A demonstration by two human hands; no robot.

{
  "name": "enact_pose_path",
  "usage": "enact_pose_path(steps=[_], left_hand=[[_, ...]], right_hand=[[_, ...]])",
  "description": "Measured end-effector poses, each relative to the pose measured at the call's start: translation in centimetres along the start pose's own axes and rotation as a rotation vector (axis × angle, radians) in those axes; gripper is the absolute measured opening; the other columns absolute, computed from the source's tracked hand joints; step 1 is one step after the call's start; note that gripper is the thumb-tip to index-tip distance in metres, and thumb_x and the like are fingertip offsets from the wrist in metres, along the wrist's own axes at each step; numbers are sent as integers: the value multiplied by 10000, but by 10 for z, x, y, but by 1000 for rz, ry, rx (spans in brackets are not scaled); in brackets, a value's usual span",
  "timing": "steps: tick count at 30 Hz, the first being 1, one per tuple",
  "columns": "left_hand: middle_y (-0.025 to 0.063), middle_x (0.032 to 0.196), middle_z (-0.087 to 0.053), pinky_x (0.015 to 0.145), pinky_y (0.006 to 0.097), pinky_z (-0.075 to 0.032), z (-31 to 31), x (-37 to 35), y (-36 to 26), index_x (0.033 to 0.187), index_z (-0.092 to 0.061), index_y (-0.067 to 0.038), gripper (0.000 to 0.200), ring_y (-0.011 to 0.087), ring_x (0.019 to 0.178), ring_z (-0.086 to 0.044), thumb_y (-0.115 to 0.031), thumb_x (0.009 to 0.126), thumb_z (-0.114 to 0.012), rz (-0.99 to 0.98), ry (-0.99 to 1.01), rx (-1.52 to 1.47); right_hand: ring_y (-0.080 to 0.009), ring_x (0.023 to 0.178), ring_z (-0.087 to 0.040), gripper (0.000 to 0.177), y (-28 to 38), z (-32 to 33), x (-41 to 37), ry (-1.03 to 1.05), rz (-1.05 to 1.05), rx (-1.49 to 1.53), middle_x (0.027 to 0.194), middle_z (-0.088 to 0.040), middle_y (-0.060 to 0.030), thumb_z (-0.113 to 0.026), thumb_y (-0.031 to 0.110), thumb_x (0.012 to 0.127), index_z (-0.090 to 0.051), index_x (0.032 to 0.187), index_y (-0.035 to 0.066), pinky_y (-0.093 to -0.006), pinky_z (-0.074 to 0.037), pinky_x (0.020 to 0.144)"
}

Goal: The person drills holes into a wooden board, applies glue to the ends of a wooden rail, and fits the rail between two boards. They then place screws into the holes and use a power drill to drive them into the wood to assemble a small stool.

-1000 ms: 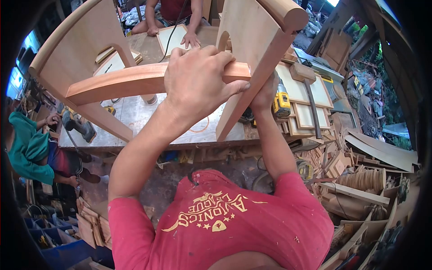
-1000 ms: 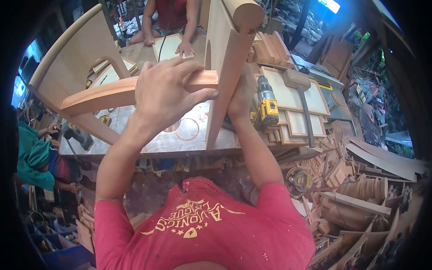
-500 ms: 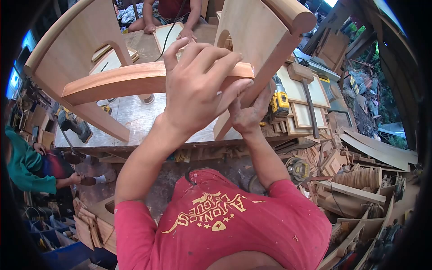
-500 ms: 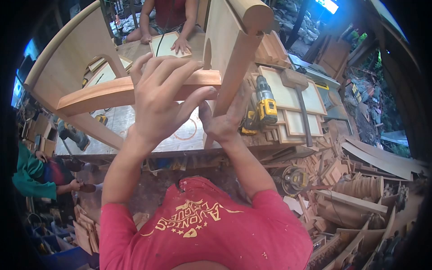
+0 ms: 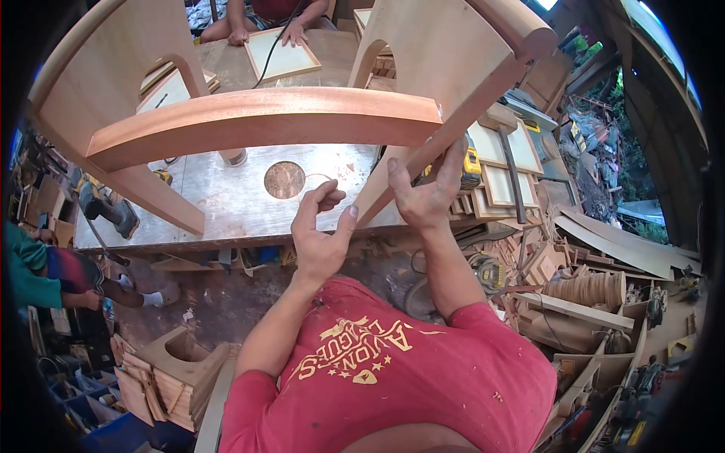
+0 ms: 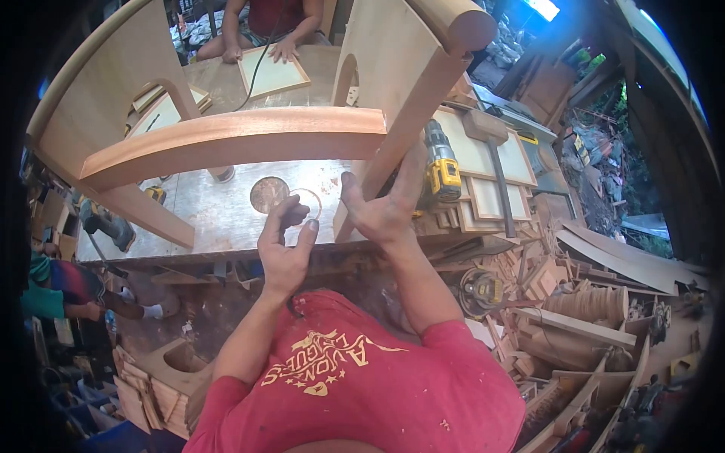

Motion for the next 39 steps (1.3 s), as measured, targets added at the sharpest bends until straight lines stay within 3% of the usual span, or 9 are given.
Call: enact_pose_path(steps=[2,5,12,15,18,24,27,32,39], left_hand=[[127,1073,-662,914,333,-499,4,-3,4,1293,-572,36,470,193,967,-628,-63,860,-727,31,-10,-34],[122,1102,-647,928,328,-496,13,-6,11,1336,-531,43,516,174,988,-615,-65,871,-727,87,-39,-56],[125,1152,-602,924,312,-497,34,-13,24,1394,-453,71,579,158,1006,-589,-59,892,-712,187,-81,-157],[148,1197,-597,931,318,-501,35,-13,20,1409,-433,75,598,170,1039,-596,-57,894,-707,238,-61,-214],[174,1265,-585,944,328,-504,17,4,2,1433,-411,58,631,189,1105,-593,-80,897,-715,224,103,-336],[151,1236,-628,957,368,-513,-43,72,-46,1309,-568,35,523,210,1096,-624,-198,888,-776,33,351,-342],[108,1073,-713,870,337,-544,-68,80,-38,1177,-668,20,432,181,978,-679,-216,849,-823,7,270,-501],[118,1117,-716,926,352,-516,-73,86,-39,1166,-676,19,419,199,1058,-671,-225,857,-818,-61,286,-512],[112,1114,-710,949,353,-489,-70,87,-44,1177,-665,33,372,192,1066,-651,-181,891,-769,-112,335,-444]], right_hand=[[-278,1291,-471,886,0,8,-4,58,-50,31,1376,-430,-163,-801,186,802,-293,1489,-49,-415,-405,1084],[-320,1187,-540,905,7,14,1,56,-21,99,1319,-473,-204,-806,135,726,-341,1478,-60,-426,-461,1000],[-279,1202,-542,875,9,21,7,56,-55,233,1322,-467,-170,-807,185,789,-336,1489,-46,-411,-507,966],[-280,1186,-549,844,11,21,9,62,-61,235,1320,-466,-165,-799,172,801,-349,1484,-39,-409,-512,956],[-283,1159,-565,795,12,19,9,29,-71,214,1299,-486,-165,-796,145,803,-387,1460,-38,-403,-515,946],[-286,1075,-610,643,7,22,14,-47,9,39,1147,-595,-158,-798,103,795,-514,1352,-45,-380,-520,884],[-286,1022,-624,582,15,21,15,-74,26,16,1088,-626,-147,-801,94,787,-560,1300,-36,-378,-514,867],[-284,958,-629,545,17,19,17,-82,49,22,1080,-632,-141,-807,70,763,-588,1252,-26,-378,-517,843],[-299,1020,-646,602,19,16,13,-102,-21,43,1146,-634,-168,-804,47,753,-572,1302,-35,-381,-540,861]])
Point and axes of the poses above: each hand's wrist, its own x-axis towards the middle knuckle, its own z-axis out of the back of the hand, y = z × x, the point moved 2 cm from there along x, towards the middle knuckle
